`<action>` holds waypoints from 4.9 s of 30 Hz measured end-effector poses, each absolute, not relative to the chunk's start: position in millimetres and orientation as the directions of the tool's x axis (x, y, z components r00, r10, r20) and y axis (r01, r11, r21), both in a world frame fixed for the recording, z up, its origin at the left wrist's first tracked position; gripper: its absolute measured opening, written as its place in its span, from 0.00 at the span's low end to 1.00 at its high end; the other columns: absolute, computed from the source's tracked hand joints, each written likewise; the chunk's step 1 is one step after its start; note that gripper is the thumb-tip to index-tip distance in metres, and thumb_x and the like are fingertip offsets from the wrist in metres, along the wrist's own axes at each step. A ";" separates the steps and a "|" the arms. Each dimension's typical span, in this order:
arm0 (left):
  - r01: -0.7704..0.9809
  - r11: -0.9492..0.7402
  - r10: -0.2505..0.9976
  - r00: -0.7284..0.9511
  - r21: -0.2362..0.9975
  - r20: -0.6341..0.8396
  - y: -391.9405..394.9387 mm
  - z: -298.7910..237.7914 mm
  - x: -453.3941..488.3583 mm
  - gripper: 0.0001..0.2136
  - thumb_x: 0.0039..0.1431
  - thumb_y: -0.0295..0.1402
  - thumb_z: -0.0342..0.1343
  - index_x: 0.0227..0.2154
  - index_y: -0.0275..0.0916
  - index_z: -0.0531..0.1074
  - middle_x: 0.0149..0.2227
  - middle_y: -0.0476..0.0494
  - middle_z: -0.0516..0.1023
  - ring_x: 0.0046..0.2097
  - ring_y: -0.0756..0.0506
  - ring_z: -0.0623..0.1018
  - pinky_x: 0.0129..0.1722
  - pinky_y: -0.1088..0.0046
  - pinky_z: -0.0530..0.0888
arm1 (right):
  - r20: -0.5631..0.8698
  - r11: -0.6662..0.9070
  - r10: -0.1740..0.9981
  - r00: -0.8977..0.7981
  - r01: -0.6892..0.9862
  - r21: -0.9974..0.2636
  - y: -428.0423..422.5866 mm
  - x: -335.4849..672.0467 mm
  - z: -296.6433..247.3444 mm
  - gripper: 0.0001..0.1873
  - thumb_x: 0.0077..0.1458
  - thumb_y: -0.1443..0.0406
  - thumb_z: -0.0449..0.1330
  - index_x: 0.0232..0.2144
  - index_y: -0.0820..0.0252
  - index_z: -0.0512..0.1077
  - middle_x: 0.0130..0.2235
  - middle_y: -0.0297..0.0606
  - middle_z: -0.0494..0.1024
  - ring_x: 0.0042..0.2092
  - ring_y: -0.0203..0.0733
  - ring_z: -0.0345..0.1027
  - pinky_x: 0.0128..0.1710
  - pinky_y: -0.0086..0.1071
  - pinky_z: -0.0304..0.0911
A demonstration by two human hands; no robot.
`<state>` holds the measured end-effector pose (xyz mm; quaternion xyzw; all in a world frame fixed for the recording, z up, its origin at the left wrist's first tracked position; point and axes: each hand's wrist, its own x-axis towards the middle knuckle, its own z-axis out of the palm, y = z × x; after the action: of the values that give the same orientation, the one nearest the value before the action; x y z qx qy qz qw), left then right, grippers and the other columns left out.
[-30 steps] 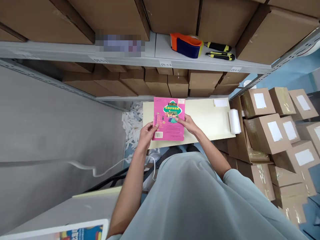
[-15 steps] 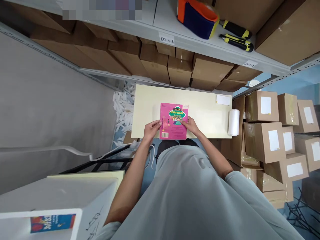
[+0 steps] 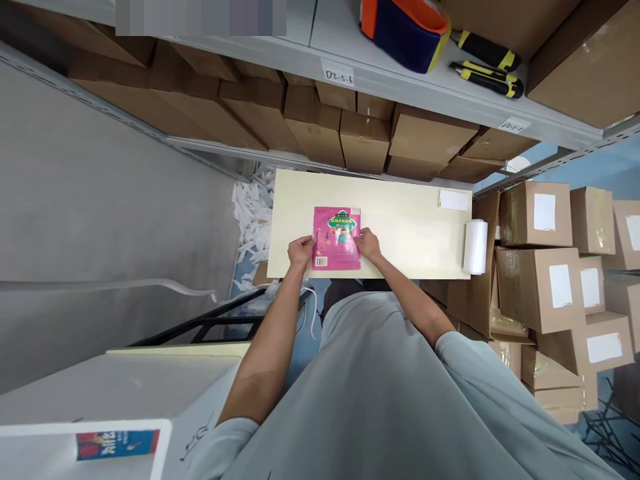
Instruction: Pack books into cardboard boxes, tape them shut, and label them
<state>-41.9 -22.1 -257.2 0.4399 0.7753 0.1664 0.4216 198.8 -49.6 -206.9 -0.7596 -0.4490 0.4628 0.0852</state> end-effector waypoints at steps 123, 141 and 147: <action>0.703 -0.340 0.783 0.580 0.625 -0.227 -46.2 -254.9 233.8 0.35 0.71 0.50 0.58 0.75 0.42 0.65 0.84 0.33 0.47 0.84 0.26 0.42 0.81 0.37 0.43 | -0.493 -0.594 0.794 0.356 0.626 -0.505 -158.6 393.8 -231.5 0.27 0.76 0.55 0.55 0.68 0.59 0.56 0.61 0.56 0.81 0.58 0.63 0.80 0.58 0.55 0.75; 0.754 -0.341 0.758 0.574 0.562 -0.309 -38.7 -252.4 231.9 0.36 0.73 0.50 0.55 0.79 0.45 0.59 0.85 0.38 0.45 0.84 0.29 0.42 0.80 0.35 0.40 | -0.532 -0.510 0.798 0.285 0.790 -0.342 -114.5 365.9 -204.1 0.35 0.84 0.54 0.42 0.84 0.55 0.41 0.64 0.54 0.73 0.56 0.54 0.78 0.60 0.48 0.74; 0.771 -0.344 0.736 0.576 0.536 -0.356 -35.6 -251.4 236.0 0.39 0.73 0.49 0.54 0.81 0.45 0.53 0.85 0.37 0.40 0.84 0.26 0.39 0.79 0.33 0.38 | -0.551 -0.513 0.773 0.316 0.822 -0.248 -100.4 358.0 -201.5 0.35 0.82 0.63 0.40 0.84 0.52 0.38 0.66 0.55 0.71 0.54 0.53 0.79 0.58 0.50 0.76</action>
<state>236.0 -35.6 -251.4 0.8194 0.4596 -0.0257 0.3416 358.0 -100.4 -201.5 -0.8103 -0.4918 0.3161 -0.0388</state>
